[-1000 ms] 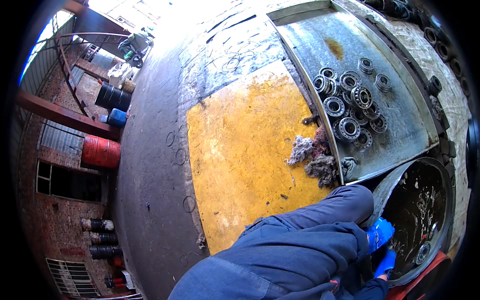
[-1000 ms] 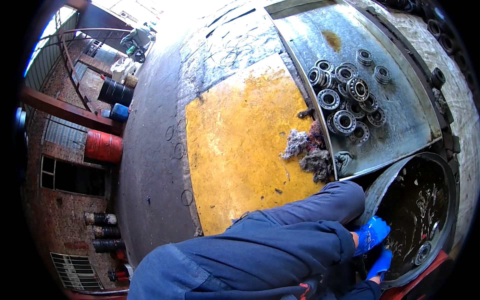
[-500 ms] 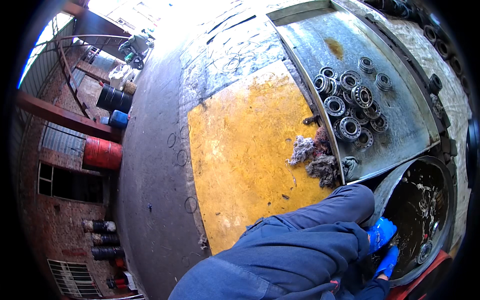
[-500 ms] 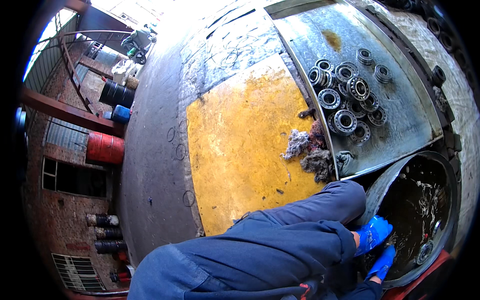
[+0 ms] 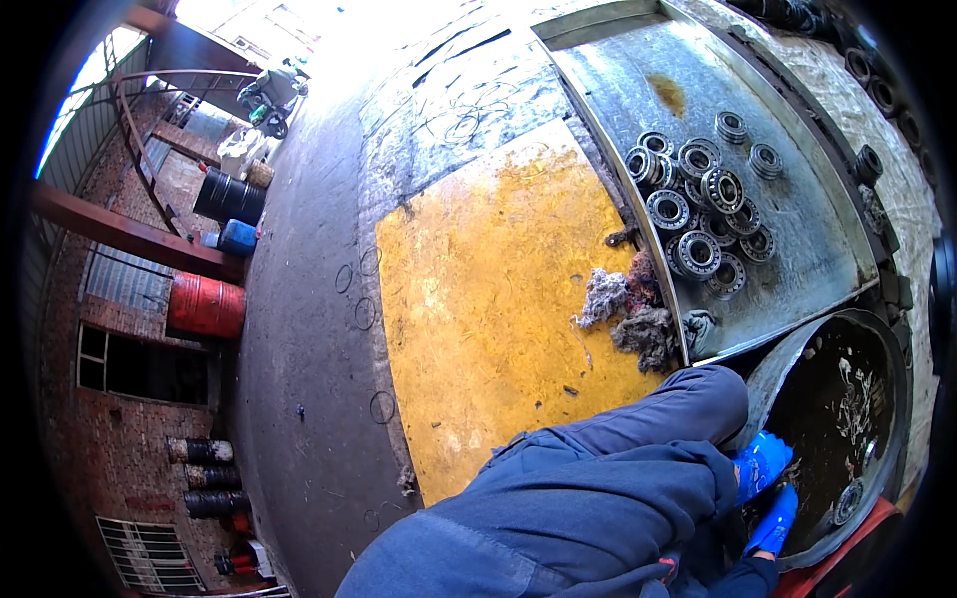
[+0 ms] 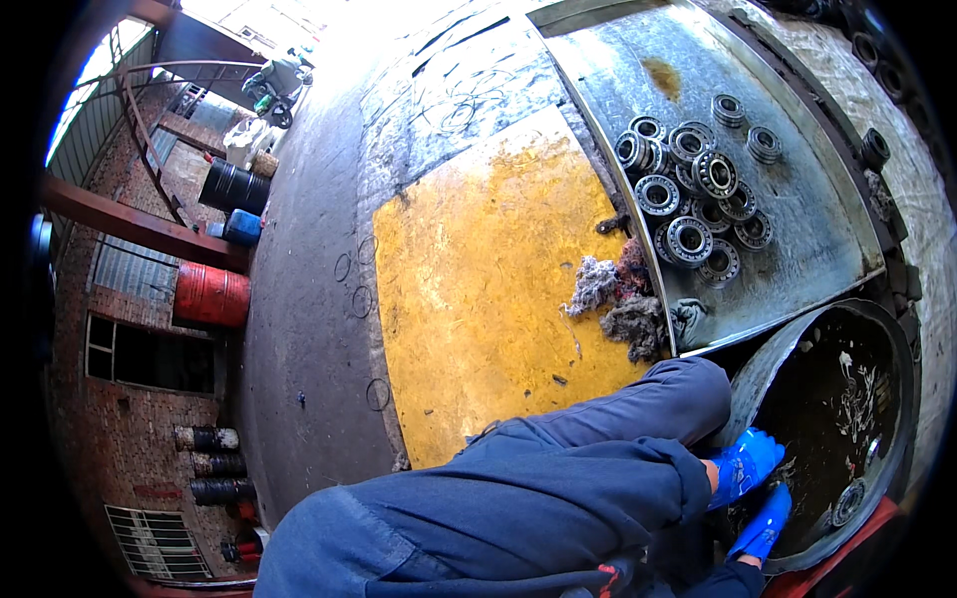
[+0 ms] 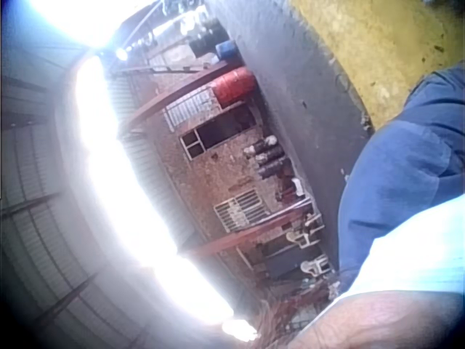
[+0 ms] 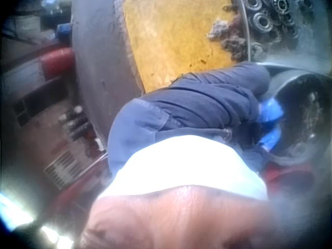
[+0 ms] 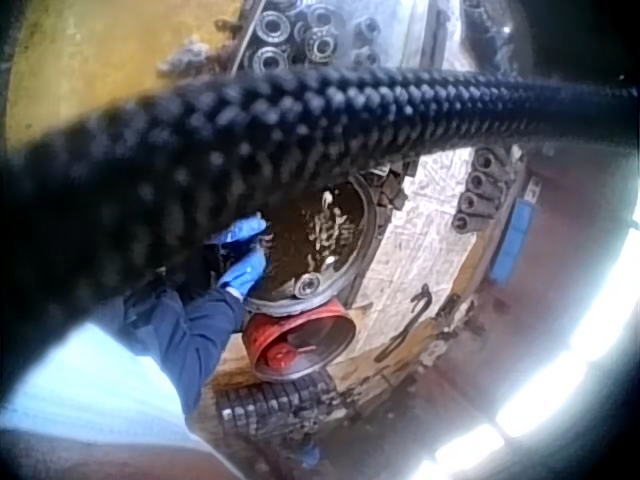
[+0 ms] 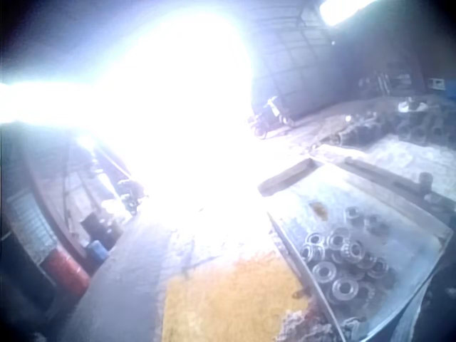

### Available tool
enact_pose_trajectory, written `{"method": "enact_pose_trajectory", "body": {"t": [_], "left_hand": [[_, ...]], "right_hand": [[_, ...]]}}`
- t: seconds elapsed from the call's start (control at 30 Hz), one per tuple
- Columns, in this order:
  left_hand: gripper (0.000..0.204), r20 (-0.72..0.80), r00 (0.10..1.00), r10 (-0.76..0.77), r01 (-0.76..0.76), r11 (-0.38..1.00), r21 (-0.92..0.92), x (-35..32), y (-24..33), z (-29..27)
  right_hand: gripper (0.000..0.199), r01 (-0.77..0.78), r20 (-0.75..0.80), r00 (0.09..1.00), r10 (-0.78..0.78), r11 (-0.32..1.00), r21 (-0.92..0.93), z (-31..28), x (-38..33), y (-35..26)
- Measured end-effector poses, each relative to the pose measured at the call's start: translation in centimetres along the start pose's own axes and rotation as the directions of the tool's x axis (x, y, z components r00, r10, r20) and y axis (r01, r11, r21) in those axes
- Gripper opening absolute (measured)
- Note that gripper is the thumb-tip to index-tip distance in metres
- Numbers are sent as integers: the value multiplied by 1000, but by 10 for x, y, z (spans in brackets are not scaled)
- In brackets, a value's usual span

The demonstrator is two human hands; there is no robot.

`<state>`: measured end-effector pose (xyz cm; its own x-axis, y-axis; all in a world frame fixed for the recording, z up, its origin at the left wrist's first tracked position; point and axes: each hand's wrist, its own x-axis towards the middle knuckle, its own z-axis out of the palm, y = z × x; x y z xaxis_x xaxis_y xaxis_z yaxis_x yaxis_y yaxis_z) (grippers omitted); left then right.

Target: The person repeatedly dips ball bearings into a dark liquid in a metal basin, agitates them by hand, and places them onto a metal tray. The person handles the bearings one at a time, rotating them in the liquid and then setting them aside on the tray.

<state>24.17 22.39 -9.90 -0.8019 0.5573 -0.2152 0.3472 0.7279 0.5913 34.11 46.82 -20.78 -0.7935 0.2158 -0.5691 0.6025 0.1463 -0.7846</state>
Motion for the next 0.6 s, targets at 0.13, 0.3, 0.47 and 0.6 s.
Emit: {"method": "enact_pose_trajectory", "body": {"t": [0.13,0.3,0.47,0.6], "left_hand": [[24,-13,1000,-20,19,999,-43,3,0,1],[24,-41,999,-4,3,1000,-28,1,0,2],[18,-64,998,23,-23,1000,8,-9,1,0],[14,-43,996,-75,78,995,61,0,-5,19]], "right_hand": [[41,21,-10,1000,-22,998,-60,-2,8,1],[41,60,-15,998,-63,985,-161,-8,2,16],[40,59,-75,994,-81,964,-260,2,4,17],[39,52,-124,983,-136,850,-525,7,19,14]]}}
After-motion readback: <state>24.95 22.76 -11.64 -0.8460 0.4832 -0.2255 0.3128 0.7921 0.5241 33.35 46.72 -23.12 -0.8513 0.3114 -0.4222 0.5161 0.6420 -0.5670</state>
